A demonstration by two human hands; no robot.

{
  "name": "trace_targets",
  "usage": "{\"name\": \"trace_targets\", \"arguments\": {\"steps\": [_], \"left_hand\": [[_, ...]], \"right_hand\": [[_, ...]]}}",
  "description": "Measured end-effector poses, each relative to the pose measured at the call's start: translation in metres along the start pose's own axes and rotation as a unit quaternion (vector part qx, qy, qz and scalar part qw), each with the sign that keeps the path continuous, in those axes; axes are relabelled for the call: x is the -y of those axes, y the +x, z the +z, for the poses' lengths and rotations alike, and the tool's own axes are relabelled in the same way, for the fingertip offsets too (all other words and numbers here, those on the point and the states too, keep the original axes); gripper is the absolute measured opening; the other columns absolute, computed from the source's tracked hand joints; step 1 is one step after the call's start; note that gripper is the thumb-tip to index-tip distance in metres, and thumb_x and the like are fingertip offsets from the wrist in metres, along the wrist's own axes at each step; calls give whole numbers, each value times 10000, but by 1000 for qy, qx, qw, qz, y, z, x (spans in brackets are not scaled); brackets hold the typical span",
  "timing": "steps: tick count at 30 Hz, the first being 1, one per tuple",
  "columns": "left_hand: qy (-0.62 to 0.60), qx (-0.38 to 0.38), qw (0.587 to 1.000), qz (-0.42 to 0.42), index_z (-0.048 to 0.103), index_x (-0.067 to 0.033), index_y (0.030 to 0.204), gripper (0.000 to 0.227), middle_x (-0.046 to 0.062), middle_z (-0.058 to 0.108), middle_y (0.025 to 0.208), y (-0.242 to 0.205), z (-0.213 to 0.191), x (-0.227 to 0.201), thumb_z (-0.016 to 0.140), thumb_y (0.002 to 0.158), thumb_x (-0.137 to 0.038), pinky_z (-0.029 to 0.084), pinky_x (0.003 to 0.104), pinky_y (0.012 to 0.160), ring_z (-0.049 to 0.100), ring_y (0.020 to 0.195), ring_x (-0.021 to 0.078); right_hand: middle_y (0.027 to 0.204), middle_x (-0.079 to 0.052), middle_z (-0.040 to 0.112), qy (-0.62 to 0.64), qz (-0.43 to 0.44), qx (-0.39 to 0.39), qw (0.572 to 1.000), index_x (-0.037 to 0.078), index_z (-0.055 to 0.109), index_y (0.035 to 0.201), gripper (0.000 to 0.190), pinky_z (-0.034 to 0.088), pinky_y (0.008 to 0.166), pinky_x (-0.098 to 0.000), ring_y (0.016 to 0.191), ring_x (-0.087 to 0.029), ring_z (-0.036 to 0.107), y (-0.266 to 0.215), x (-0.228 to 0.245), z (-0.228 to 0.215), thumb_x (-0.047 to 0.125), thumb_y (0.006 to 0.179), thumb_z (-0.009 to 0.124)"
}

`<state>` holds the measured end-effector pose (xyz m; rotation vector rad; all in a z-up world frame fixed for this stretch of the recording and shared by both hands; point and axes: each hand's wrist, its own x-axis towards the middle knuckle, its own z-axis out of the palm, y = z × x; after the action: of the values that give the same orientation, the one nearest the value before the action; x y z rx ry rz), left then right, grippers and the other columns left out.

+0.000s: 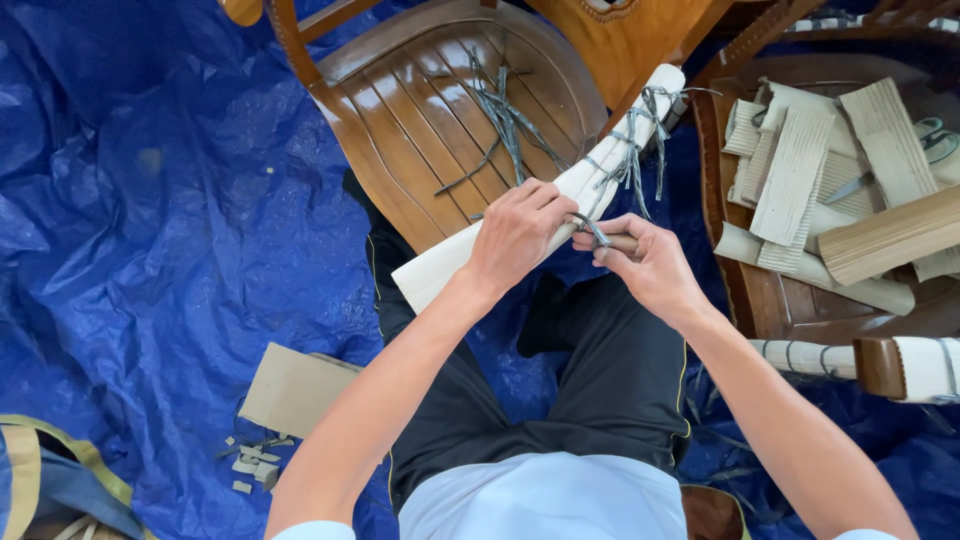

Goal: Wrapping wooden chair legs with protective cardboard and securing them with plastic ties.

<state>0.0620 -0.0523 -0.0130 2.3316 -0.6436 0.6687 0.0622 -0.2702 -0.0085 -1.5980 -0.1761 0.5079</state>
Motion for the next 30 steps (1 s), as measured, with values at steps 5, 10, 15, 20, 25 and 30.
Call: {"name": "trace_targets", "arguments": {"steps": [5, 10, 15, 20, 25, 30], "left_hand": [[-12, -7, 1000, -7, 682, -96, 953, 97, 33, 660, 934, 1, 1, 1, 718, 866, -119, 534, 362, 810, 653, 956, 234], [-10, -6, 1000, -16, 673, -92, 945, 115, 34, 649, 903, 2, 3, 0, 750, 865, -121, 532, 364, 778, 648, 917, 231], [8, -3, 1000, -24, 660, -101, 969, 134, 30, 636, 883, 1, 2, -1, 757, 878, -122, 537, 365, 749, 649, 903, 223], [10, -10, 1000, -25, 661, -117, 1021, 163, 12, 654, 907, 0, 4, 0, 747, 883, -120, 548, 361, 707, 662, 896, 214], [1, -17, 999, -28, 665, -128, 1046, 170, 5, 660, 923, 0, 0, -4, 745, 897, -137, 551, 364, 691, 672, 894, 209], [-18, -24, 999, -22, 670, -129, 1034, 141, 14, 651, 917, -1, -3, -8, 742, 913, -137, 548, 362, 675, 679, 882, 209]], "right_hand": [[1057, -78, 787, -104, -20, -20, 994, -20, 696, 1120, 161, 575, 875, -273, 973, -131, 714, 4, 1, -4, -18, 968, 644], [993, -86, 761, -287, -175, -45, 941, 12, 725, 1123, 171, 570, 804, -287, 906, -165, 726, 3, 8, -7, -16, 965, 665], [977, -127, 692, -372, -313, -99, 868, 1, 691, 1087, 139, 534, 723, -330, 839, -238, 681, 10, 4, 3, -48, 960, 661], [944, -111, 686, -246, -266, -138, 922, -20, 619, 1101, 82, 538, 698, -292, 797, -157, 686, 28, -18, 12, -47, 1029, 591], [862, -56, 700, -134, -175, -166, 961, -20, 600, 1057, 87, 509, 629, -248, 713, -82, 621, 45, -11, 23, 64, 1057, 624], [824, -26, 702, -117, -157, -161, 967, -30, 640, 1027, 139, 492, 615, -219, 722, -34, 581, 51, -11, 25, 104, 1045, 673]]}}
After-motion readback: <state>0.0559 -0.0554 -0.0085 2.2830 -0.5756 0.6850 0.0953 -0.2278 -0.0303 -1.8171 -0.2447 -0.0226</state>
